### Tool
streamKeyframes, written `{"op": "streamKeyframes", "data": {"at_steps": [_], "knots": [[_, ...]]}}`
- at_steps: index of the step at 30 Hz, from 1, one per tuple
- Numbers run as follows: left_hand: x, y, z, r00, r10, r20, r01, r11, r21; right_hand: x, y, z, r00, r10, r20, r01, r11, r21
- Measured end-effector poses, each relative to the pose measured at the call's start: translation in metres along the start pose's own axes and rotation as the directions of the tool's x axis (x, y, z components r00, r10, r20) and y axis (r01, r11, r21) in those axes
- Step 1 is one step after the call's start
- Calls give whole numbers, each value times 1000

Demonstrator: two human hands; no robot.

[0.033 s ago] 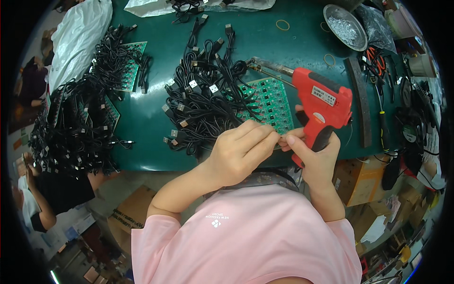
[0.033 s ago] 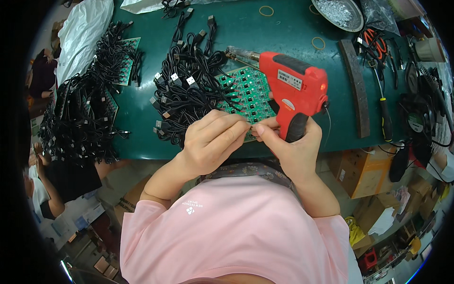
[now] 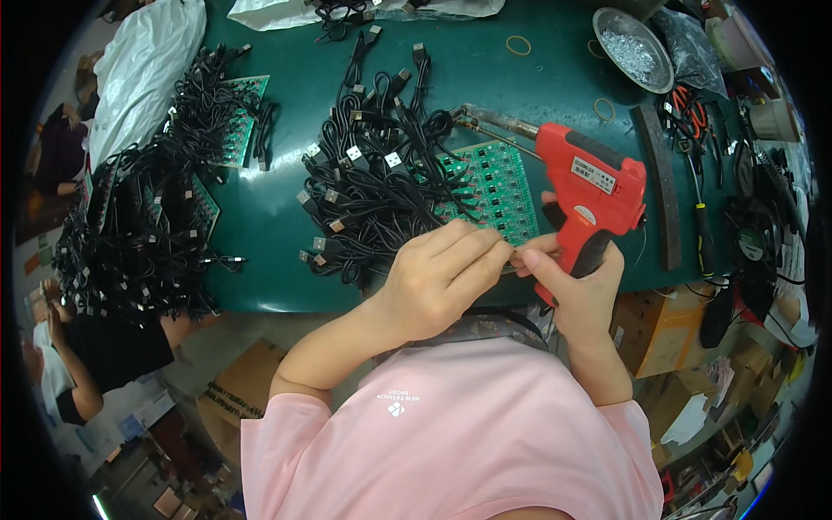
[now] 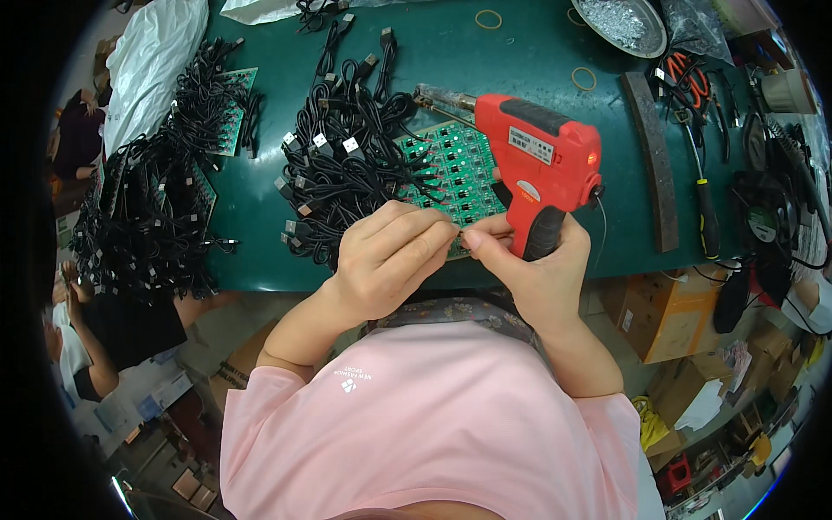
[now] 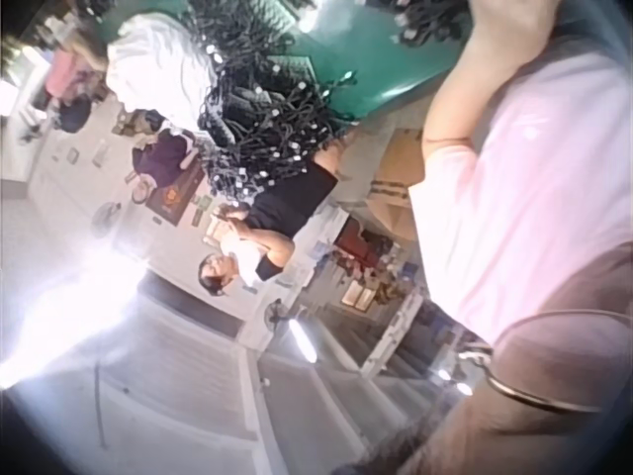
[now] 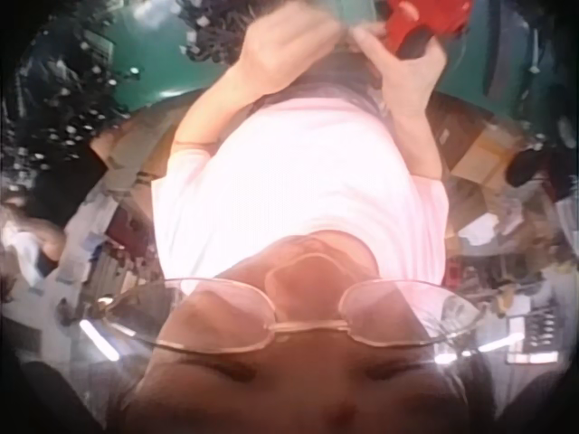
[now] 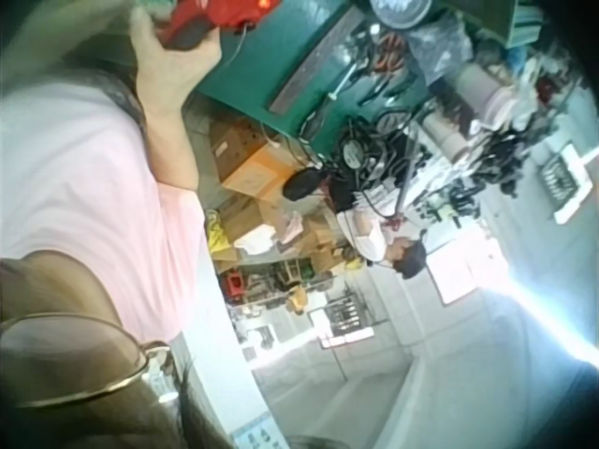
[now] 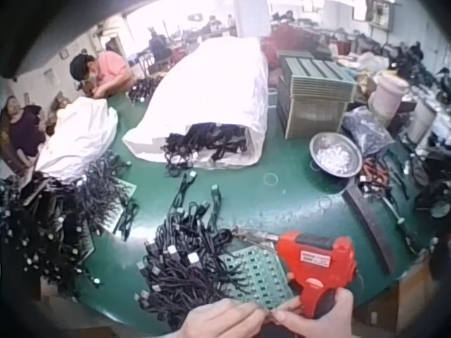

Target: The person takes USB cables from a bag, aligns the wire leads onto a circuit board, and solders them to the board using a soldering iron.

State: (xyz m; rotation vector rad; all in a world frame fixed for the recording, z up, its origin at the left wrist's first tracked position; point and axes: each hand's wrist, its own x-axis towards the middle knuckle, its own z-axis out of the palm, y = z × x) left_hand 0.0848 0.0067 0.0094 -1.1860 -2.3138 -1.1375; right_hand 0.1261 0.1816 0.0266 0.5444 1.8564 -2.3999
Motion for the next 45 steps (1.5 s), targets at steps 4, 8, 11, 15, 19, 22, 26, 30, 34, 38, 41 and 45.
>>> {"op": "streamKeyframes", "data": {"at_steps": [4,8,11,15,19,22,26,30,34,38,41,45], "knots": [[2,-1,-3,999,40,-7,-40,999,34,1,4,-2,999,-23,34,26,996,-86],[6,-1,-10,995,-82,56,84,996,-41,0,7,-2,999,-24,27,27,996,-82],[10,0,-16,964,-225,141,254,938,-237,-2,9,6,996,-85,22,85,996,7],[5,0,-13,910,-336,244,415,733,-539,-2,24,5,976,-198,92,173,958,227],[-2,10,-15,808,-488,330,568,496,-657,-1,21,8,983,-120,138,83,965,250],[19,20,-52,988,-155,5,151,965,215,-5,17,8,995,-97,28,89,971,222],[34,20,-75,976,-166,-138,215,791,572,-14,13,-15,969,-217,-117,229,968,101],[17,9,-20,918,-379,115,293,845,448,-37,12,-51,984,-177,-16,177,964,200],[-4,-1,15,904,-425,42,384,851,357,-67,17,-73,997,-72,-34,73,997,30],[-5,-1,20,895,-445,41,403,844,354,-83,23,-82,1000,-19,-13,19,1000,20],[-8,-2,22,899,-436,44,396,851,346,-88,27,-85,1000,11,15,-11,1000,5],[-9,-1,22,896,-440,51,396,847,353,-94,28,-89,995,98,28,-98,995,24]]}}
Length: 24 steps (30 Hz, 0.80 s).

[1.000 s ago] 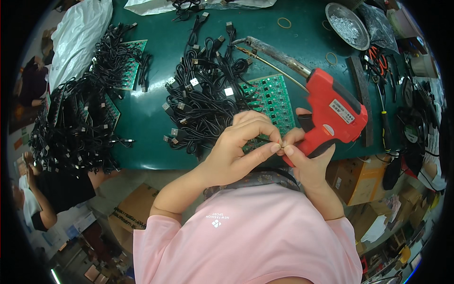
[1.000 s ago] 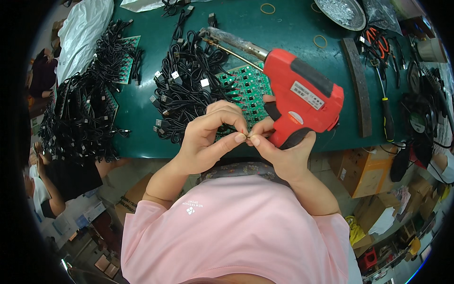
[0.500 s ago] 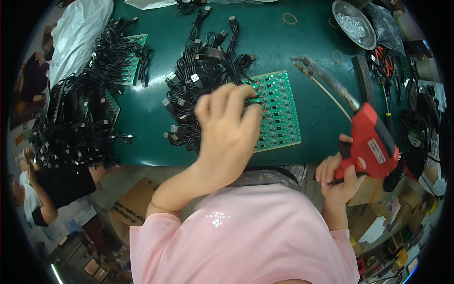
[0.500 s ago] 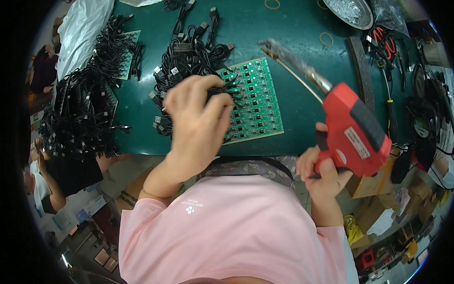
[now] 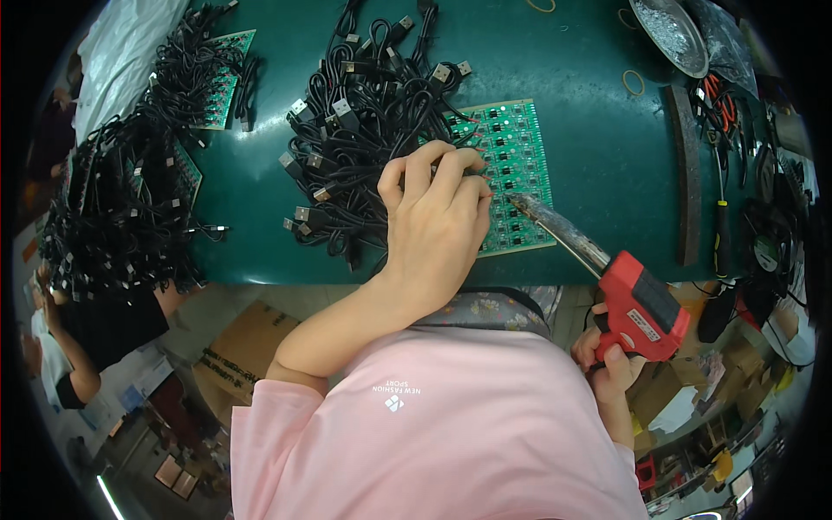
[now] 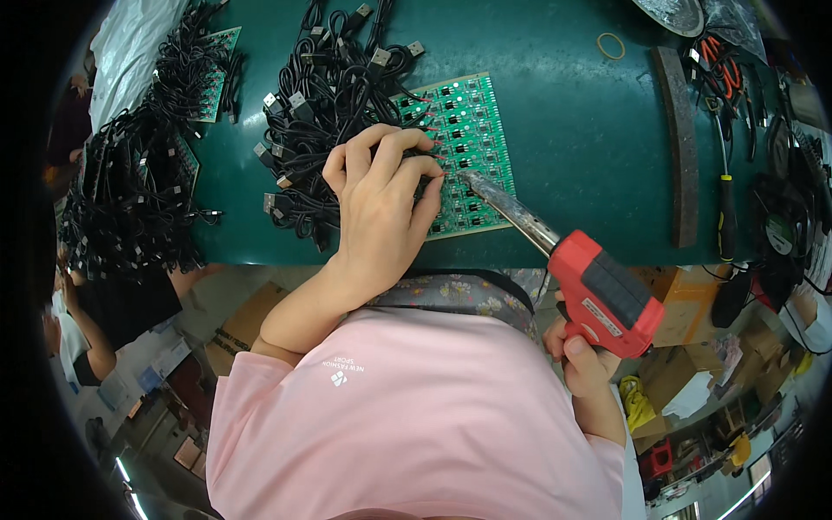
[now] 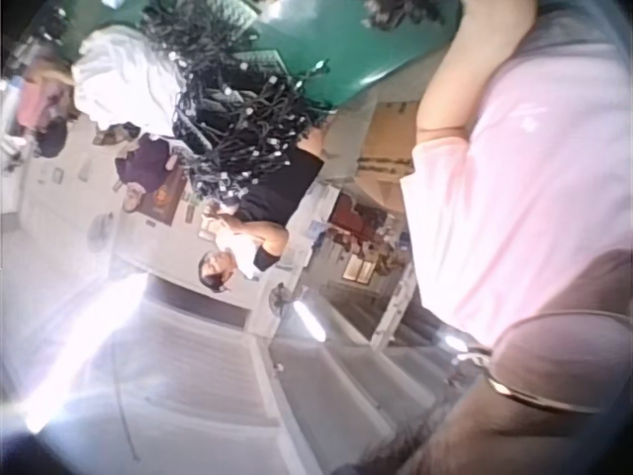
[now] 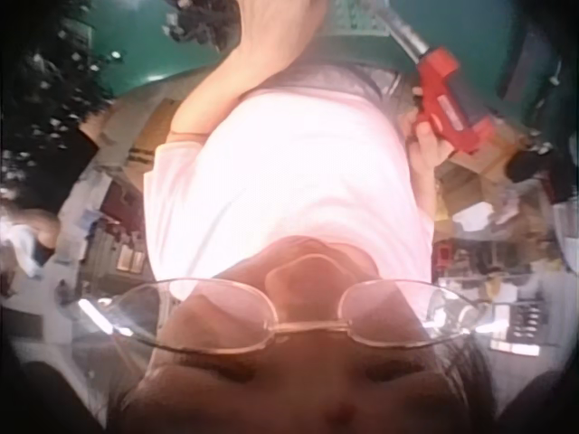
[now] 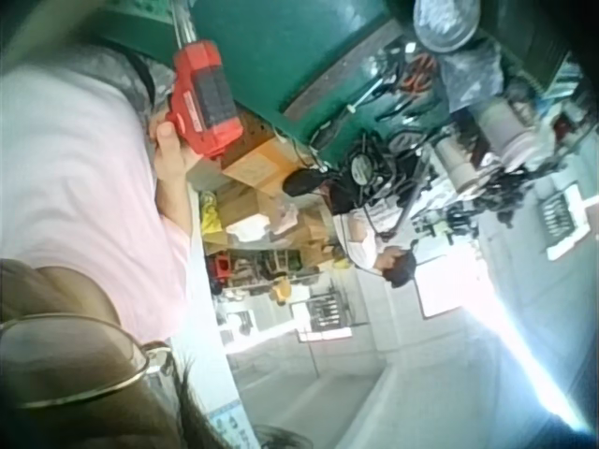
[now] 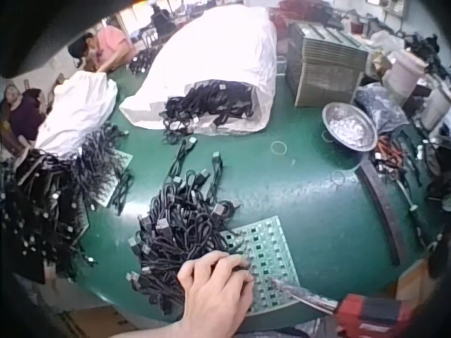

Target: The person takes USB cables from a bag, aligns the wire leads onto a circuit board, and solders them to the board using a soldering iron.

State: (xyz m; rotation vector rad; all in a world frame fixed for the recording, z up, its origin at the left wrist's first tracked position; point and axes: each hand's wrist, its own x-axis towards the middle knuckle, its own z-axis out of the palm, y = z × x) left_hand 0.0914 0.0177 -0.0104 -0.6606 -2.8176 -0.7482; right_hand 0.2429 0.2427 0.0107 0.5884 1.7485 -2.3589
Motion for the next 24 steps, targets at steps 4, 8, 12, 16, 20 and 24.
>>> {"op": "streamKeyframes", "data": {"at_steps": [4,8,12,16,20,24], "knots": [[1,-1,1,1000,15,-1,-15,1000,-5,-2,0,0,1000,24,-4,-24,1000,5],[0,-2,1,1000,25,2,-25,1000,7,-2,1,3,999,35,-37,-36,999,-16],[-1,-2,3,1000,23,-17,-23,1000,13,3,2,5,999,-39,-7,38,997,-63],[-1,-2,5,999,20,-35,-18,999,33,4,2,6,1000,-13,-5,12,999,-36],[0,-2,6,999,24,-35,-23,999,39,3,3,6,1000,10,-16,-11,1000,-30],[-1,-2,7,999,25,-45,-24,999,40,1,-1,5,999,3,-43,-8,993,-115]]}}
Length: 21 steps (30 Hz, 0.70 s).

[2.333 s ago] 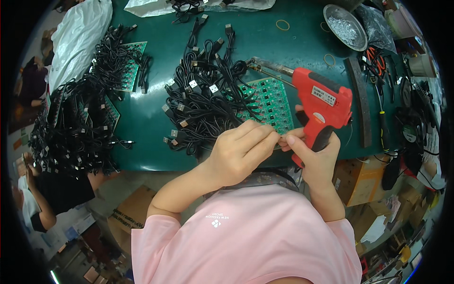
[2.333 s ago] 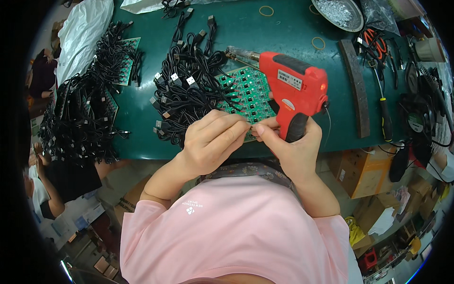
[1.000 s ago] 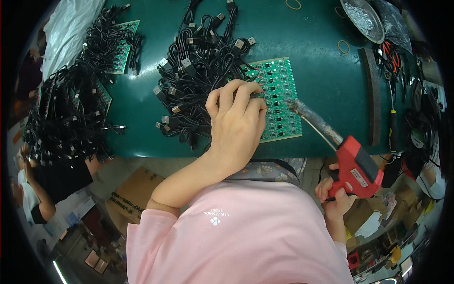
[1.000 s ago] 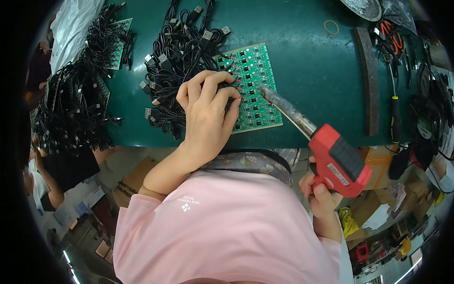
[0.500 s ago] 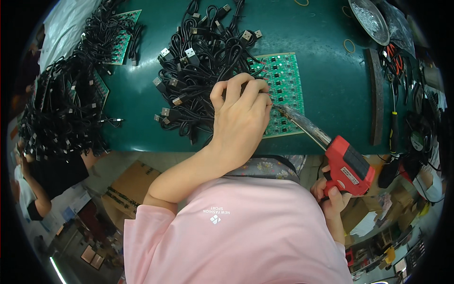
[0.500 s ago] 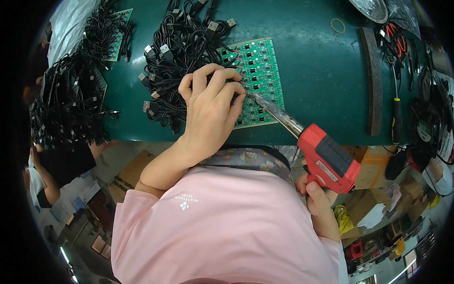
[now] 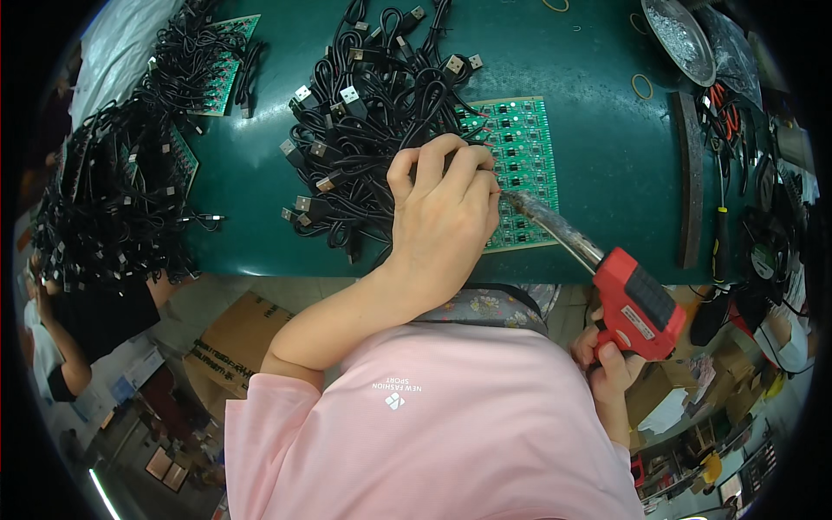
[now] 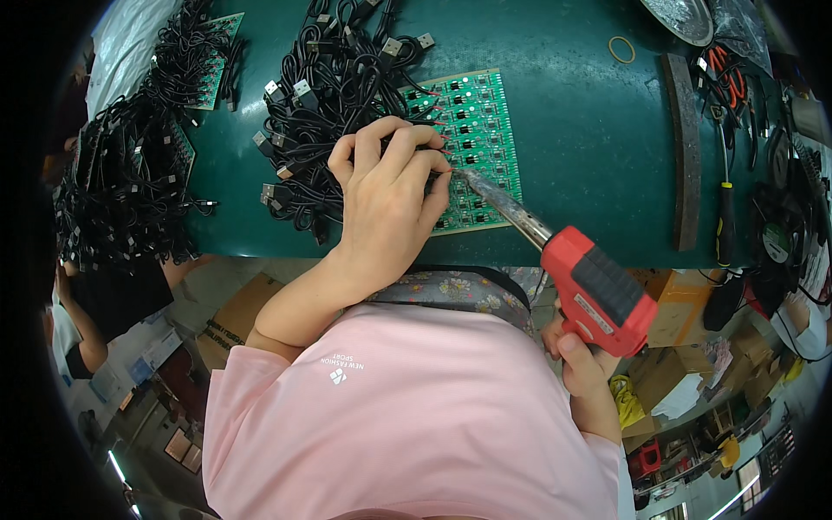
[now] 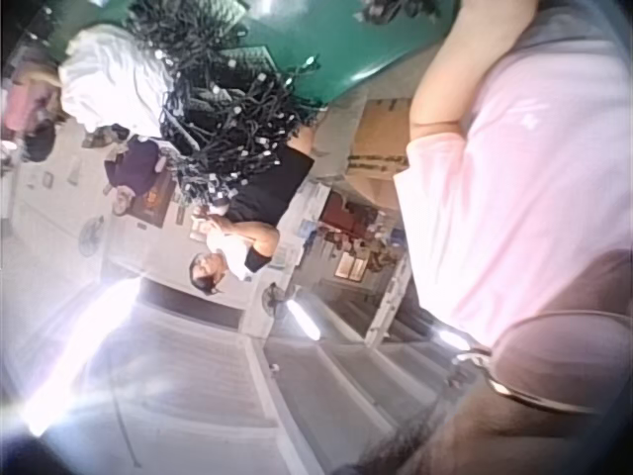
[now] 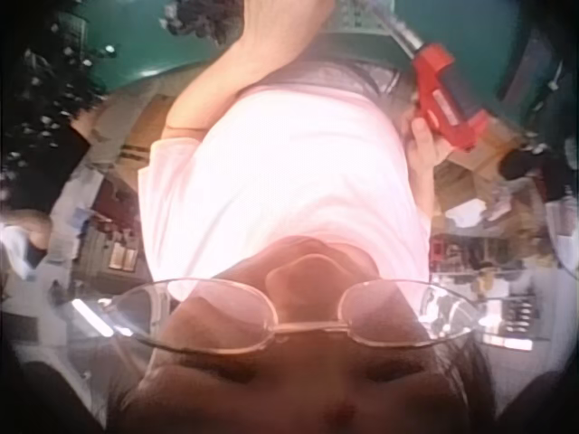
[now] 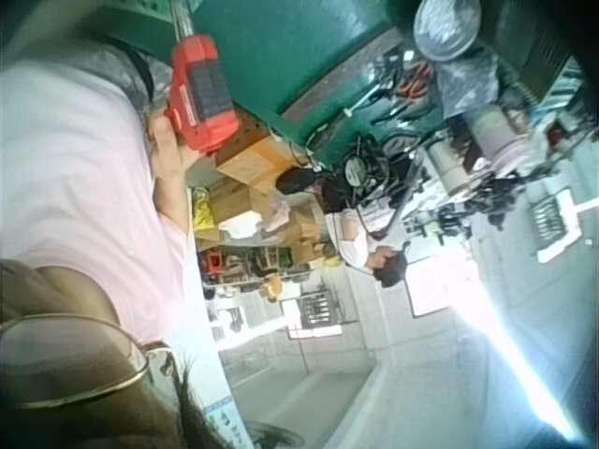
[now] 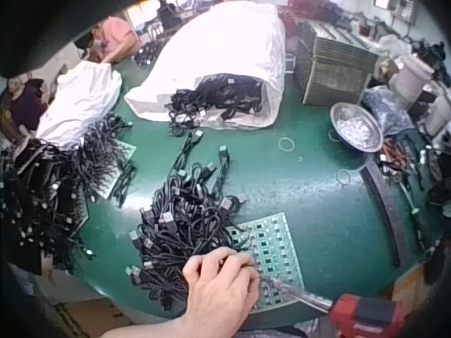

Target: The person takes USB cables from a bag, aligns the wire leads onto a circuit board, and solders them to the board using a soldering iron.

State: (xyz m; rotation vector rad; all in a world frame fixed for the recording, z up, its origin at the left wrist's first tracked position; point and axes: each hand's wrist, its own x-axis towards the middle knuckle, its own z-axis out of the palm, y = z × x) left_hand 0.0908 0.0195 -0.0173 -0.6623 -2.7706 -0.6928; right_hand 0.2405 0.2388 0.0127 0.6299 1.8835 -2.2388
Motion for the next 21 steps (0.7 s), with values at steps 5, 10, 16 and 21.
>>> {"op": "streamKeyframes", "data": {"at_steps": [5,10,16,21], "knots": [[0,1,0,1000,-3,6,3,1000,4,-4,-16,-4,1000,-14,24,14,1000,10],[-1,1,-1,1000,2,10,-2,1000,5,-4,-16,-4,998,64,-3,-64,996,55],[0,1,-1,1000,6,22,-6,1000,0,-1,-11,-3,999,41,17,-42,995,87],[0,0,-4,999,18,39,-18,1000,-11,0,-2,-3,998,-16,59,15,1000,8]]}}
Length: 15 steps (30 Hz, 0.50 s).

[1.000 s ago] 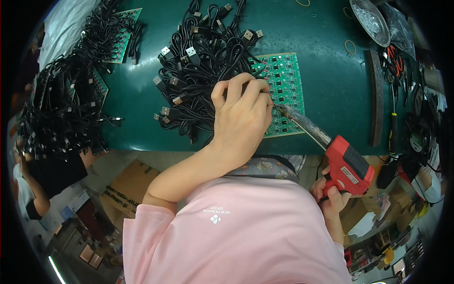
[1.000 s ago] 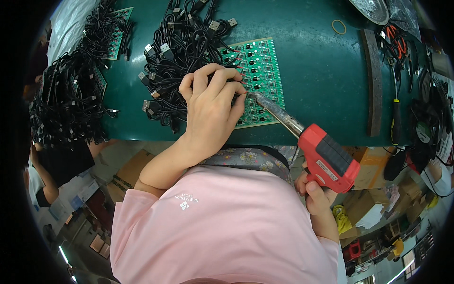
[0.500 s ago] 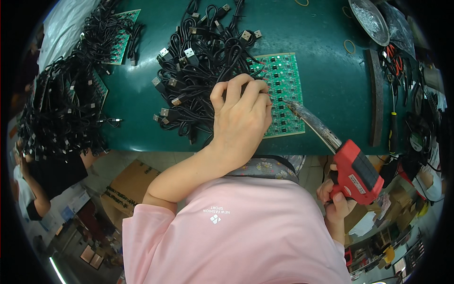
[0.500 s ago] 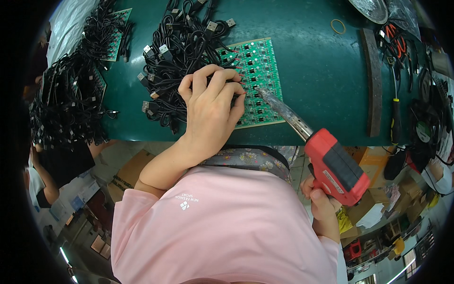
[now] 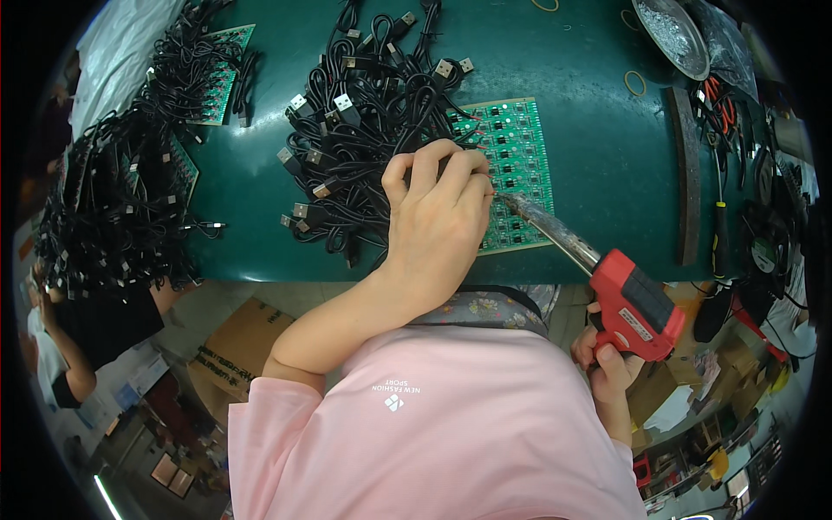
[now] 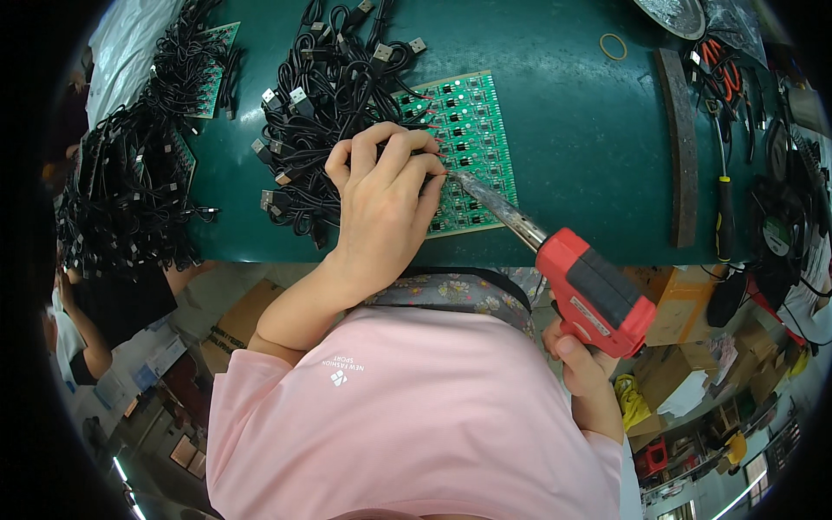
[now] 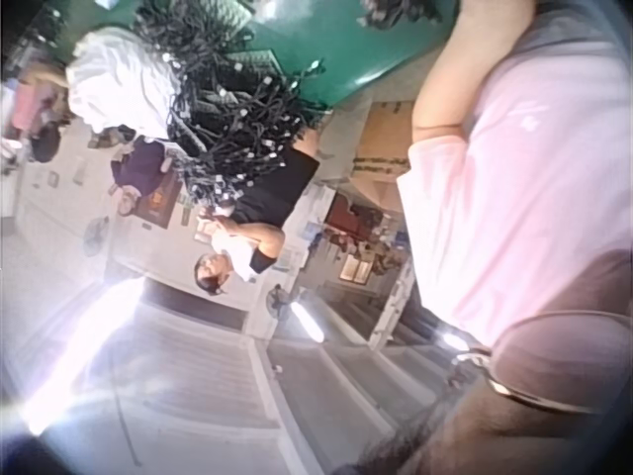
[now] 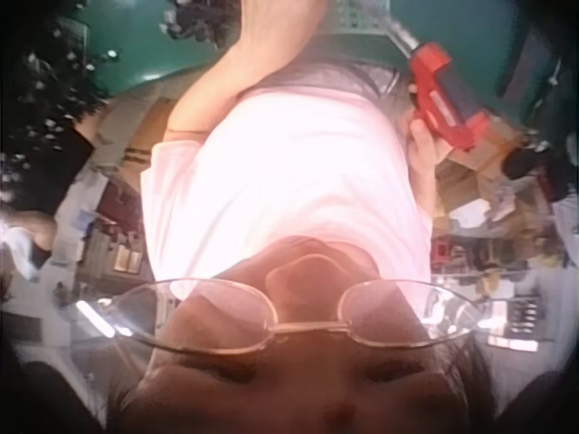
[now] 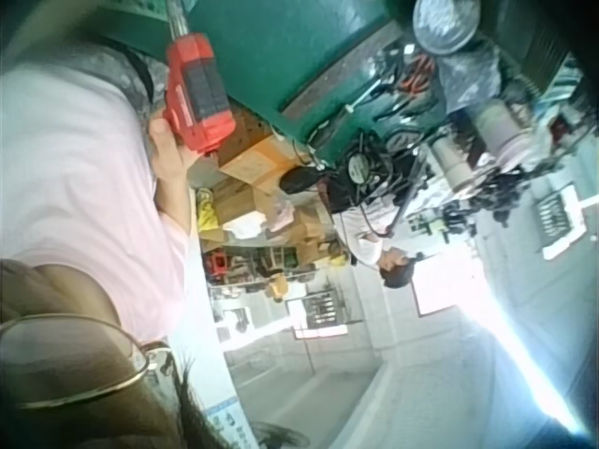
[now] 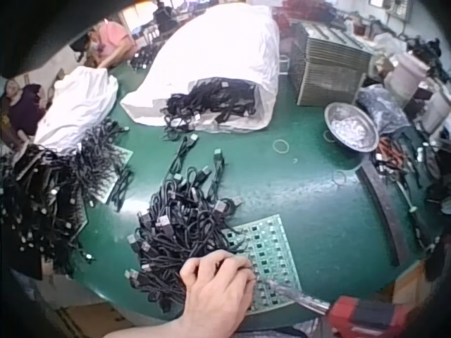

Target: The person takes USB cables from a bag, aligns the wire leads onto a circuit board, and solders them to the board using a soldering iron.

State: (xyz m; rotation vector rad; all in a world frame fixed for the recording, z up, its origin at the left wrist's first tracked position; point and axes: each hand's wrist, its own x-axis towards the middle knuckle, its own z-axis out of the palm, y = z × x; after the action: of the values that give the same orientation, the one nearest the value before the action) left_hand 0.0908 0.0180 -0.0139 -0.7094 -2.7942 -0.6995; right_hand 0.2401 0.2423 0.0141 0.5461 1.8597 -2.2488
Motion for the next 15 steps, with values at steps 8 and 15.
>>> {"op": "streamKeyframes", "data": {"at_steps": [8,15], "knots": [[1,-1,-1,1000,12,6,-12,1000,-15,1,2,2,999,37,-11,-36,999,23],[1,0,-1,1000,4,3,-4,1000,-25,1,-12,4,998,-52,-30,53,998,16]]}}
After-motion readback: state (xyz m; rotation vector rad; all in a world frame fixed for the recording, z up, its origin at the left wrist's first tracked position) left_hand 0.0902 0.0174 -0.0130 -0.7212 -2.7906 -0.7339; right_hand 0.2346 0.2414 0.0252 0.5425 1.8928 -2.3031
